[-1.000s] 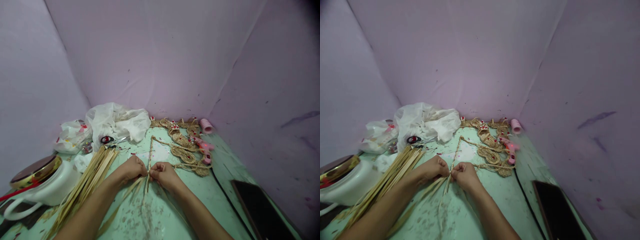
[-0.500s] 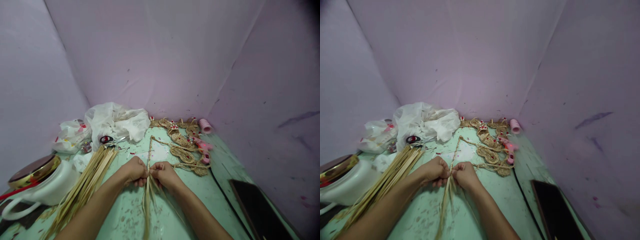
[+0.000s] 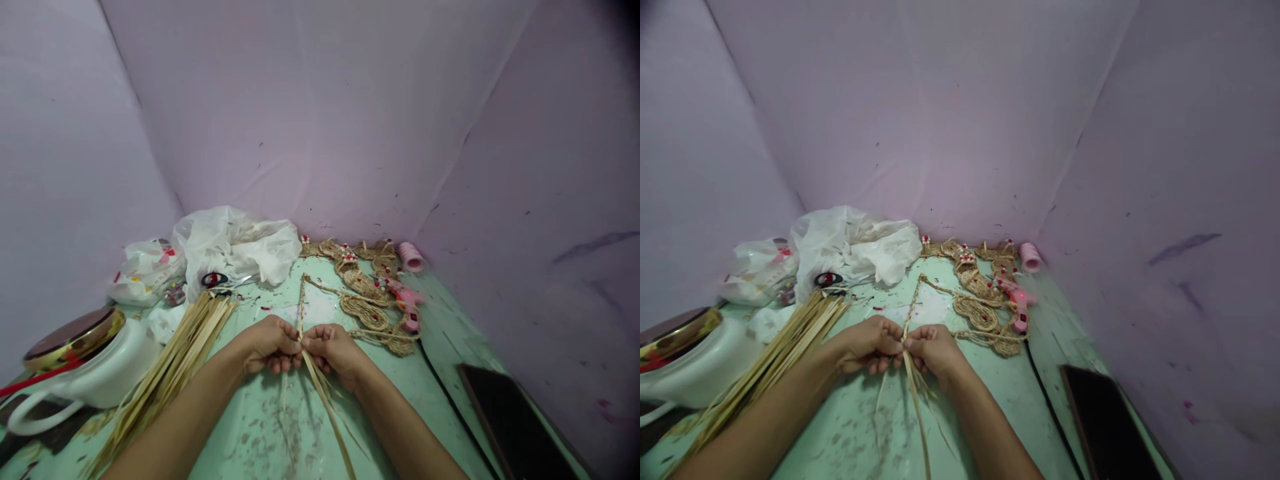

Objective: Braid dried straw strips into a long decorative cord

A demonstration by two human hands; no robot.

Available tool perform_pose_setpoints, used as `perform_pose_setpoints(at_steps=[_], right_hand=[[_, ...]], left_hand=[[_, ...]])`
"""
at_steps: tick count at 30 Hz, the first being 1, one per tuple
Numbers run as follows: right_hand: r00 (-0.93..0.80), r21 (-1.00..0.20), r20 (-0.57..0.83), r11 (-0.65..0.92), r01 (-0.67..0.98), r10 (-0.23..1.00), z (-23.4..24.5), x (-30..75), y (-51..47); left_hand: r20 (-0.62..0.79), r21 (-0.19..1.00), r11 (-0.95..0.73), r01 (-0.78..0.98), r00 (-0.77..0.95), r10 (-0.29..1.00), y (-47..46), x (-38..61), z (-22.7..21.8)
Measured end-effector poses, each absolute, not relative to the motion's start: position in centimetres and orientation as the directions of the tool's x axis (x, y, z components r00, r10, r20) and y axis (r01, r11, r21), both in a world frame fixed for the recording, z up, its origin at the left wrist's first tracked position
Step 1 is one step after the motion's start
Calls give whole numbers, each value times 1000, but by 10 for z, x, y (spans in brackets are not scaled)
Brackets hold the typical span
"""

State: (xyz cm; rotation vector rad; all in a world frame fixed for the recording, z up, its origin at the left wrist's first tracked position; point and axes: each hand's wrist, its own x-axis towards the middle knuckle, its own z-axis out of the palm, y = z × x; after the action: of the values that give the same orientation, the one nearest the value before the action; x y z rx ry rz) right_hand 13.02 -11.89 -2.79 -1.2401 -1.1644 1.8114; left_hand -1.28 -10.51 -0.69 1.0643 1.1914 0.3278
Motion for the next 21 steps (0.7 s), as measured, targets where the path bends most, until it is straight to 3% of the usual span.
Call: perform_pose_setpoints(at_steps=[12, 18, 21], right_hand=[[-297, -903, -415, -428, 24, 860, -25, 128, -121], [-282, -923, -384, -360, 133, 879, -30, 129, -121], [-228, -934, -308, -248, 259, 923, -35, 128, -120]], left_hand=[[-582, 811, 468, 352, 391, 713, -103, -20, -11], [-532, 825, 407, 392, 294, 794, -106, -13, -13], [-527, 828, 428, 362, 242, 814, -108, -7, -13]])
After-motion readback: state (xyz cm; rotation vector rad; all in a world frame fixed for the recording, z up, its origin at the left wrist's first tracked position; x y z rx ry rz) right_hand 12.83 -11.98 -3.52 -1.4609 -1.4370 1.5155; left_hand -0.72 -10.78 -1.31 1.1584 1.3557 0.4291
